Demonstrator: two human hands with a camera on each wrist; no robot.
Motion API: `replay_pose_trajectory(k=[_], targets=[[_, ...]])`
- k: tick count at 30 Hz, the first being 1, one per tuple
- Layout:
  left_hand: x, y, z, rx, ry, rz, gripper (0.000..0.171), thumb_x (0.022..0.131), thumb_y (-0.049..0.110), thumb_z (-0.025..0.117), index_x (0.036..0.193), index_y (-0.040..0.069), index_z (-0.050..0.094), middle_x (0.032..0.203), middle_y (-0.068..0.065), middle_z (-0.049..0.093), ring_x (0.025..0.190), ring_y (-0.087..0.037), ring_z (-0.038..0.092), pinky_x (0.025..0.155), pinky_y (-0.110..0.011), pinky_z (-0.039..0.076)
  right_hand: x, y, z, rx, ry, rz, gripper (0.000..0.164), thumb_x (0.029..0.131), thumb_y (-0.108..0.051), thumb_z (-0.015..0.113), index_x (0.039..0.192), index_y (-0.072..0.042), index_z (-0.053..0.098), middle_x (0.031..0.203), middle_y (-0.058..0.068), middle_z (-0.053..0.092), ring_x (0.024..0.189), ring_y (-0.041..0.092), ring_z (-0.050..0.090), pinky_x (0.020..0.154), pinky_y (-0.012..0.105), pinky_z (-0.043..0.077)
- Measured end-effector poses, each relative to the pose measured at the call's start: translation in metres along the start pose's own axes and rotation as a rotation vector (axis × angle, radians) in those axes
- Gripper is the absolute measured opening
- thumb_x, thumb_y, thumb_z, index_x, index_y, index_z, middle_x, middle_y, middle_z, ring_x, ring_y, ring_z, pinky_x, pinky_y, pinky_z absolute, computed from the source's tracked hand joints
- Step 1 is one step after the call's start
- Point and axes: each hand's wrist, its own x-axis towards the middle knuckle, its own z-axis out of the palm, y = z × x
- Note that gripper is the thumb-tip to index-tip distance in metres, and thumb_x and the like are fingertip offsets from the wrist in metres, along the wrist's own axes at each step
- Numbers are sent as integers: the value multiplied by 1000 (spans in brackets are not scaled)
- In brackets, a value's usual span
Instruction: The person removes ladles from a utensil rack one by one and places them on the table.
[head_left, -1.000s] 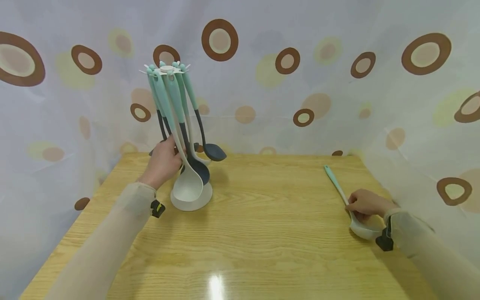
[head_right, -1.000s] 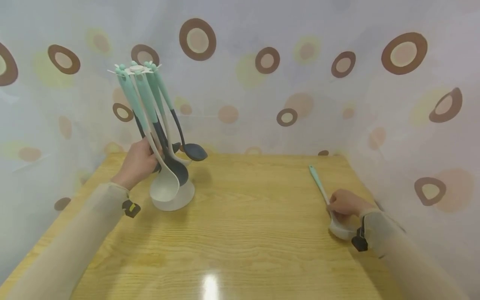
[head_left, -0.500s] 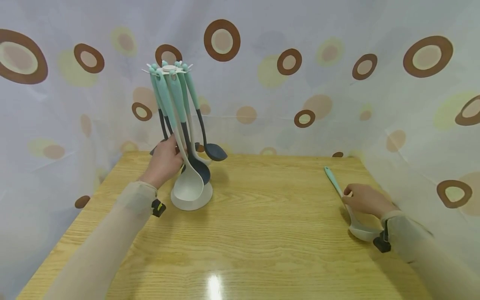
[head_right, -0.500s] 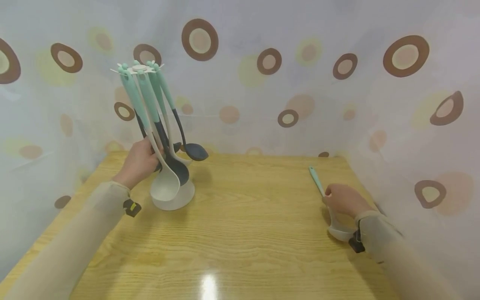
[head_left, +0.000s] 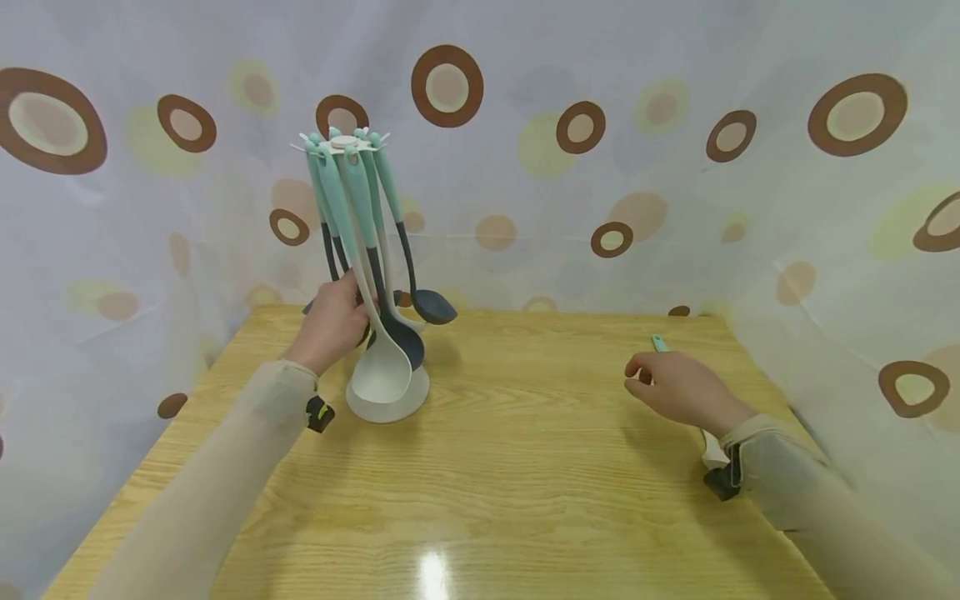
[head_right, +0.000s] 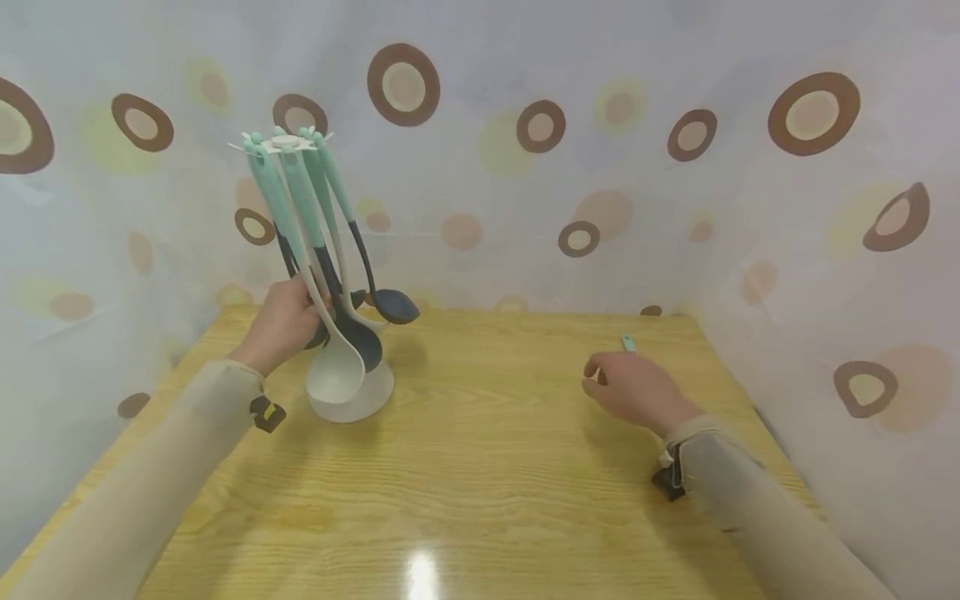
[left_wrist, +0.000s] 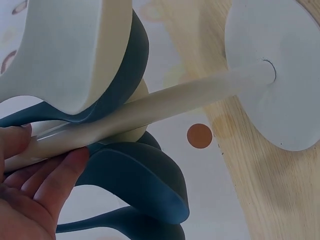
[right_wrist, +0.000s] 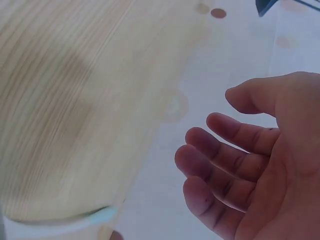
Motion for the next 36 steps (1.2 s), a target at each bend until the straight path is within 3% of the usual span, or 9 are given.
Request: replay_pose_trajectory(k=[6, 16, 22, 27, 36], targets=[[-1, 5, 1, 1, 3, -10, 19, 100, 13, 52, 116, 5, 57, 113, -19, 70, 101, -34, 67, 85, -47, 53, 2, -24, -1, 19, 14, -37, 22, 101, -27, 56, 111, -12, 69, 91, -2, 68, 61, 8, 55, 62, 31, 46], [0, 13, 6, 124, 47, -53, 14, 97, 14, 52, 103, 2, 56, 84, -13, 61, 73, -28, 57, 64, -38, 45, 8, -41, 5, 68, 27, -79, 23, 101, -26, 56, 113, -11, 69, 88, -2, 68, 55, 8, 51, 60, 30, 44], [-2, 16, 10, 96, 77, -94, 25, 99, 22, 59, 112, 1, 58, 93, -17, 69, 77, -29, 66, 65, -40, 53, 12, -44, 10, 85, 25, -111, 19, 101, -25, 58, 111, -13, 69, 87, -3, 69, 55, 8, 53, 60, 30, 46], [-3, 19, 13, 102, 94, -62, 28, 99, 26, 63, 109, 1, 56, 87, -17, 69, 74, -30, 69, 65, -42, 56, 15, -47, 14, 80, 4, -123, 18, 100, -27, 59, 111, -17, 69, 88, -4, 69, 59, 7, 55, 60, 29, 46], [-5, 20, 13, 87, 79, -15, 24, 100, 26, 53, 103, 2, 54, 76, -12, 61, 56, -22, 56, 49, -32, 44, 30, -72, 17, 73, 14, -199, 19, 101, -29, 57, 111, -19, 69, 88, -7, 68, 64, 5, 56, 65, 31, 48]])
